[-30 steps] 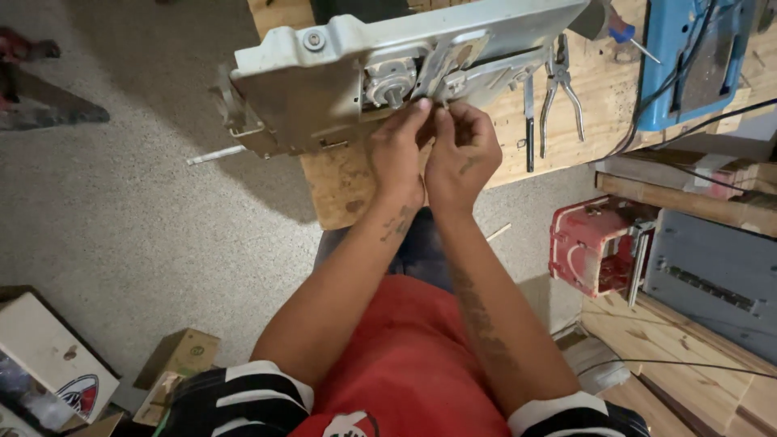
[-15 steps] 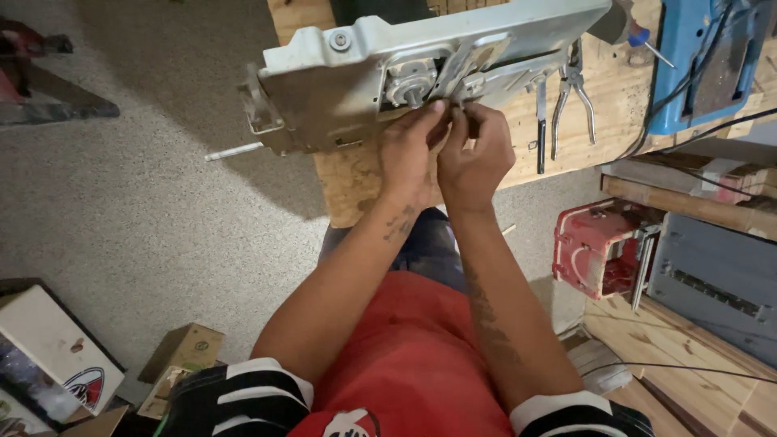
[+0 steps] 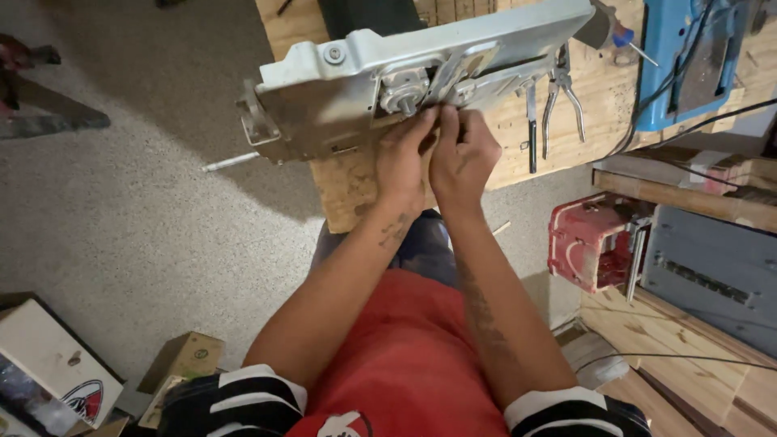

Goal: Disassembling a motor-driven tool assembly using various hand tools on a workbench.

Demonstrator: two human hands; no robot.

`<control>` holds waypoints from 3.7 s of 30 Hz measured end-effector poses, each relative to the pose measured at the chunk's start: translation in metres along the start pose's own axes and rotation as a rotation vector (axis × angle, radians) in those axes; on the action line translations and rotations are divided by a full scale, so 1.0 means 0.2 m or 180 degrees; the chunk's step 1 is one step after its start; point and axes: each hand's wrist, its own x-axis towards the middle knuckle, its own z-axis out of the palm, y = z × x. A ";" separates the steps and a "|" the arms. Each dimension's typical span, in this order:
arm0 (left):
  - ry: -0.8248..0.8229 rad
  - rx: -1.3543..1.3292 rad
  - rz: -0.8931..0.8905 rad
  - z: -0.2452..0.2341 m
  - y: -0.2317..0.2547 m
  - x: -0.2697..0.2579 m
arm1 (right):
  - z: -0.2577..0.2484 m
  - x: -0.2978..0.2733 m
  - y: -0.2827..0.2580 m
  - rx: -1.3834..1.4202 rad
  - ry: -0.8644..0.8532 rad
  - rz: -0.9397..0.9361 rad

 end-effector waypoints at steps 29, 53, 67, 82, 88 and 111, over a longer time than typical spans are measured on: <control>-0.0646 -0.0265 -0.0114 -0.08 -0.06 0.02 | 0.01 0.00 0.04 -0.0224 -0.0223 -0.0098; -0.0636 -0.0273 -0.0059 -0.07 -0.05 -0.05 | -0.06 0.01 -0.09 0.0361 -0.0146 0.0619; -0.0797 -0.0197 -0.0059 -0.07 0.00 -0.08 | -0.04 0.03 -0.08 0.0278 -0.0034 0.0282; -0.0661 -0.0205 -0.0249 -0.05 0.04 -0.06 | -0.03 0.03 -0.06 0.0217 -0.0243 0.0590; -0.0680 -0.0132 -0.0252 -0.07 0.01 -0.06 | -0.05 0.00 -0.11 0.0299 -0.0412 0.0954; -0.0589 -0.0221 -0.0175 -0.05 0.01 -0.08 | -0.04 0.03 -0.12 0.0754 -0.0258 0.1113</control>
